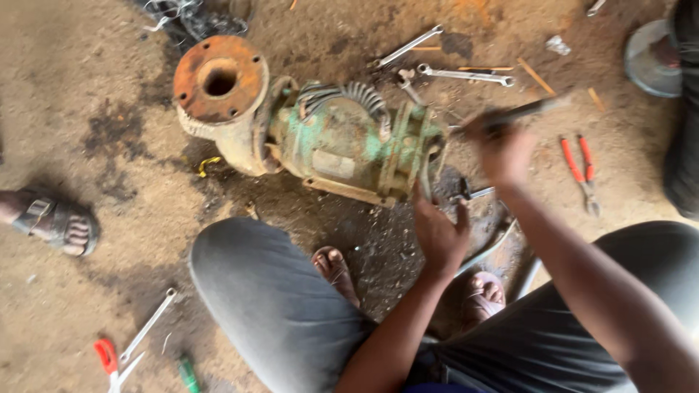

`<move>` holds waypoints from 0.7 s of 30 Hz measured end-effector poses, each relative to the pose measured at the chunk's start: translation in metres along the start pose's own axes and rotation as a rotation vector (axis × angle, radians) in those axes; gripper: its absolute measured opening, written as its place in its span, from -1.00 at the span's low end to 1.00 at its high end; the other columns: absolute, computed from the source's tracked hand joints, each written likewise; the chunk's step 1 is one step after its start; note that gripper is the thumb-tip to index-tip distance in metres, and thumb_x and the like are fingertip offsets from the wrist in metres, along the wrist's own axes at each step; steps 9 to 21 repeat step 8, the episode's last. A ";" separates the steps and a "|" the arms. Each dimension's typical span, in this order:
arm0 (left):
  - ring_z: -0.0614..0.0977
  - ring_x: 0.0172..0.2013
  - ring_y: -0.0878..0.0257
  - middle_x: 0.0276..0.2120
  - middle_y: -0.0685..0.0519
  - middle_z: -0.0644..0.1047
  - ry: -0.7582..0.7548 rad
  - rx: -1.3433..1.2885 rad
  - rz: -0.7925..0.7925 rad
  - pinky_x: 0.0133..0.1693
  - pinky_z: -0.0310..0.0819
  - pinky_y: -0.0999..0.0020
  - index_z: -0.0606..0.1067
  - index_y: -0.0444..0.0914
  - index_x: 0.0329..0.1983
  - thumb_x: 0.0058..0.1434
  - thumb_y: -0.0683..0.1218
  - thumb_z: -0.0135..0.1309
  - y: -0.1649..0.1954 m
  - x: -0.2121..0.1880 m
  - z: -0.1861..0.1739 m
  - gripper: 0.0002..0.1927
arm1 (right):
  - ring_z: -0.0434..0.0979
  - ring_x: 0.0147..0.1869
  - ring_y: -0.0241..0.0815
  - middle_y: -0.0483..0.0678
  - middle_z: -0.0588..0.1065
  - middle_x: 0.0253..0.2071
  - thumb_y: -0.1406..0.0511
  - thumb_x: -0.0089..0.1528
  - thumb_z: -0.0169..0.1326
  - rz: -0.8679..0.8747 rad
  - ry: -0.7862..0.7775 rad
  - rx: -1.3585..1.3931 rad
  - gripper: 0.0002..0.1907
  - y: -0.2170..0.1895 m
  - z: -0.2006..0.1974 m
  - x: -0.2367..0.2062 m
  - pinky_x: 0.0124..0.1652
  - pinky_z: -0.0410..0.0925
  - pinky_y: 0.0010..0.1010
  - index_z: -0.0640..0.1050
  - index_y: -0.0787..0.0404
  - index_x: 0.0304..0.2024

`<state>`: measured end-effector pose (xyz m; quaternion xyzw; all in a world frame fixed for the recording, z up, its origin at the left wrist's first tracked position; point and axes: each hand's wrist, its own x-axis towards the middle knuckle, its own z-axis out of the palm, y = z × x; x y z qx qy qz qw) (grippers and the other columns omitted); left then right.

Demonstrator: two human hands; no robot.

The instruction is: The person sits on the ground repairing a rusty water pump motor. They strike a chisel placed against the pump housing with a hammer, then use a wrench to loosen and turn bolts on the pump's mounting bracket, repositioning the pump as they work.

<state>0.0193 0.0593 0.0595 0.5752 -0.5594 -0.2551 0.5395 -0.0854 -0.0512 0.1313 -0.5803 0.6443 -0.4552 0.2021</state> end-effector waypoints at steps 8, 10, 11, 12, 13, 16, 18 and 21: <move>0.66 -0.46 0.28 -0.30 0.02 0.63 0.065 -0.285 -0.190 -0.44 0.53 0.39 0.41 -0.32 0.19 0.52 -0.15 0.09 -0.071 0.009 0.016 -0.74 | 0.75 -0.17 -0.18 0.05 0.67 -0.21 0.27 0.38 0.23 0.071 -0.113 0.082 -0.76 -0.007 -0.009 -0.001 -0.14 0.60 -0.38 0.62 0.36 -0.05; 0.66 -0.46 0.28 -0.30 0.02 0.63 0.065 -0.285 -0.190 -0.44 0.53 0.39 0.41 -0.32 0.19 0.52 -0.15 0.09 -0.071 0.009 0.016 -0.74 | 0.75 -0.17 -0.18 0.05 0.67 -0.21 0.27 0.38 0.23 0.071 -0.113 0.082 -0.76 -0.007 -0.009 -0.001 -0.14 0.60 -0.38 0.62 0.36 -0.05; 0.66 -0.46 0.28 -0.30 0.02 0.63 0.065 -0.285 -0.190 -0.44 0.53 0.39 0.41 -0.32 0.19 0.52 -0.15 0.09 -0.071 0.009 0.016 -0.74 | 0.75 -0.17 -0.18 0.05 0.67 -0.21 0.27 0.38 0.23 0.071 -0.113 0.082 -0.76 -0.007 -0.009 -0.001 -0.14 0.60 -0.38 0.62 0.36 -0.05; 0.66 -0.46 0.28 -0.30 0.02 0.63 0.065 -0.285 -0.190 -0.44 0.53 0.39 0.41 -0.32 0.19 0.52 -0.15 0.09 -0.071 0.009 0.016 -0.74 | 0.75 -0.17 -0.18 0.05 0.67 -0.21 0.27 0.38 0.23 0.071 -0.113 0.082 -0.76 -0.007 -0.009 -0.001 -0.14 0.60 -0.38 0.62 0.36 -0.05; 0.66 -0.46 0.28 -0.30 0.02 0.63 0.065 -0.285 -0.190 -0.44 0.53 0.39 0.41 -0.32 0.19 0.52 -0.15 0.09 -0.071 0.009 0.016 -0.74 | 0.75 -0.17 -0.18 0.05 0.67 -0.21 0.27 0.38 0.23 0.071 -0.113 0.082 -0.76 -0.007 -0.009 -0.001 -0.14 0.60 -0.38 0.62 0.36 -0.05; 0.66 -0.46 0.28 -0.30 0.02 0.63 0.065 -0.285 -0.190 -0.44 0.53 0.39 0.41 -0.32 0.19 0.52 -0.15 0.09 -0.071 0.009 0.016 -0.74 | 0.75 -0.17 -0.18 0.05 0.67 -0.21 0.27 0.38 0.23 0.071 -0.113 0.082 -0.76 -0.007 -0.009 -0.001 -0.14 0.60 -0.38 0.62 0.36 -0.05; 0.66 -0.46 0.28 -0.30 0.02 0.63 0.065 -0.285 -0.190 -0.44 0.53 0.39 0.41 -0.32 0.19 0.52 -0.15 0.09 -0.071 0.009 0.016 -0.74 | 0.75 -0.17 -0.18 0.05 0.67 -0.21 0.27 0.38 0.23 0.071 -0.113 0.082 -0.76 -0.007 -0.009 -0.001 -0.14 0.60 -0.38 0.62 0.36 -0.05; 0.66 -0.46 0.28 -0.30 0.02 0.63 0.065 -0.285 -0.190 -0.44 0.53 0.39 0.41 -0.32 0.19 0.52 -0.15 0.09 -0.071 0.009 0.016 -0.74 | 0.75 -0.17 -0.18 0.05 0.67 -0.21 0.27 0.38 0.23 0.071 -0.113 0.082 -0.76 -0.007 -0.009 -0.001 -0.14 0.60 -0.38 0.62 0.36 -0.05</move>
